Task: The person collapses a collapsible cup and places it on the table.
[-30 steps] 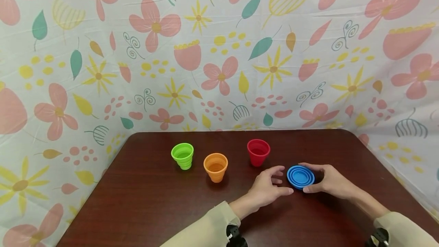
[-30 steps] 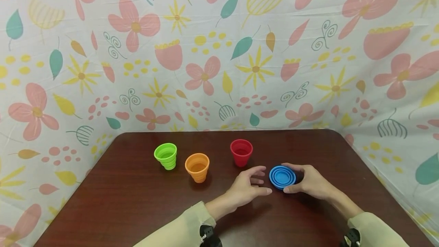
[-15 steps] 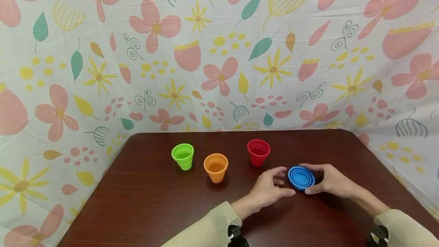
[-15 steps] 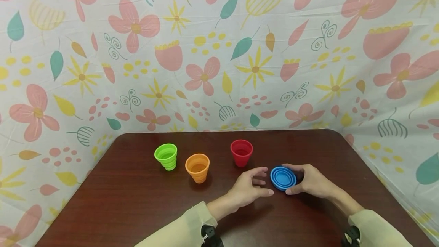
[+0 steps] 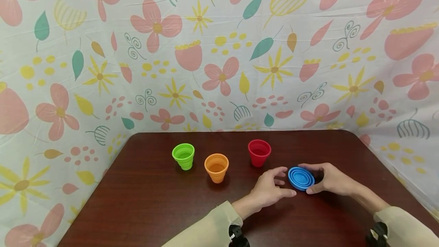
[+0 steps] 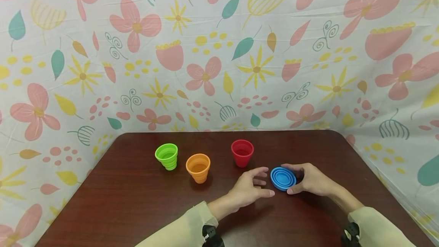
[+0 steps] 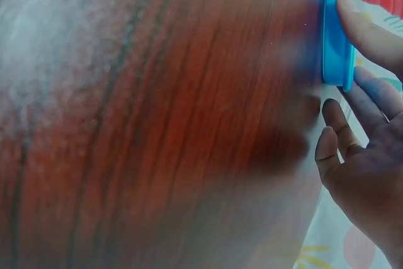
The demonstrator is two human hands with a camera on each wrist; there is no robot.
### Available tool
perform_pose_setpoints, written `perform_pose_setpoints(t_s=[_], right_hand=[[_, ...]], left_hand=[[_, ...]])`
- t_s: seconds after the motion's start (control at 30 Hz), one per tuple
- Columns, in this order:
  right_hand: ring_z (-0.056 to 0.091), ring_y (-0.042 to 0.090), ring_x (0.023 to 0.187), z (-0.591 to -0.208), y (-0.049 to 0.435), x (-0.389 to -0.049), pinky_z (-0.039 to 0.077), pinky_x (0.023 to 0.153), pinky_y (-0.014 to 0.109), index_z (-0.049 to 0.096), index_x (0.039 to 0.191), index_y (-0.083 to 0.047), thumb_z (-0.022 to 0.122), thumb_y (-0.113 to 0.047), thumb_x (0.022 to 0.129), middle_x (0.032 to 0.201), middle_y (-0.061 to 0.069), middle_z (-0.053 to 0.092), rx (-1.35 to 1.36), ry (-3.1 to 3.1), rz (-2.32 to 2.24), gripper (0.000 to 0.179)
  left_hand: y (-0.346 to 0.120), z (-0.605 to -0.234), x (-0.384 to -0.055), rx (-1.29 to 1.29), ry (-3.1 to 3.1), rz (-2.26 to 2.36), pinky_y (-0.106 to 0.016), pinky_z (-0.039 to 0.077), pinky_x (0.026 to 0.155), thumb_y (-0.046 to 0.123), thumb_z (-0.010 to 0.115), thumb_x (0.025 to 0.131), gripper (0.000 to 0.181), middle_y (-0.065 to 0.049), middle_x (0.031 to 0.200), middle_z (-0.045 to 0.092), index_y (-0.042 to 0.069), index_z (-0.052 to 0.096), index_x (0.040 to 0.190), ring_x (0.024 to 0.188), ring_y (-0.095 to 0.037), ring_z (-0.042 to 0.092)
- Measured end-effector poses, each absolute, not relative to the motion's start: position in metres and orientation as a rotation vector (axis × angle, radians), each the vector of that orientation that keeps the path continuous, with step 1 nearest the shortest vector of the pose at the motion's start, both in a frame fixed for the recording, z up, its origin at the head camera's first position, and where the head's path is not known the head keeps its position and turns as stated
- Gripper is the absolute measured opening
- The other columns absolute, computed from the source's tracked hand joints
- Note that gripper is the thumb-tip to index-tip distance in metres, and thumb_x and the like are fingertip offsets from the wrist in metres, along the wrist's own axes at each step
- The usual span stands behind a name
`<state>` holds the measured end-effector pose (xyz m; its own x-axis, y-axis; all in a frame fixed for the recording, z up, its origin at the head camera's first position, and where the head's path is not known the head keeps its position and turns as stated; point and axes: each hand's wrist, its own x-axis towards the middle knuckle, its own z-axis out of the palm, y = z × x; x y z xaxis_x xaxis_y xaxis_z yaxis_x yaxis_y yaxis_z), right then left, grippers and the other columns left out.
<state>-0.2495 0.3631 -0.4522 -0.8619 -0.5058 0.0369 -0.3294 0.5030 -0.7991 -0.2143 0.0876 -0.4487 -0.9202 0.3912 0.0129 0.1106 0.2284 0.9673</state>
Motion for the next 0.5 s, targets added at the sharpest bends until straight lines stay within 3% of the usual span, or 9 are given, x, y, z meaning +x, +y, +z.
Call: perform_pose_setpoints(t_s=[0.5], right_hand=[[0.064, 0.027, 0.117, -0.4492, 0.3601, -0.2458, 0.057, 0.088, 0.024, 0.055, 0.147, 0.008, 0.091, -0.017, 0.083, 0.140, 0.026, 0.063, -0.715, 2.636, -1.252, 0.078]], left_hand=[[0.0823, -0.4490, -0.2124, 0.482, 2.256, 1.735, -0.020, 0.056, 0.083, 0.009, 0.090, 0.083, 0.065, 0.005, 0.122, 0.068, 0.018, 0.065, 0.142, 0.101, -0.007, 0.066]])
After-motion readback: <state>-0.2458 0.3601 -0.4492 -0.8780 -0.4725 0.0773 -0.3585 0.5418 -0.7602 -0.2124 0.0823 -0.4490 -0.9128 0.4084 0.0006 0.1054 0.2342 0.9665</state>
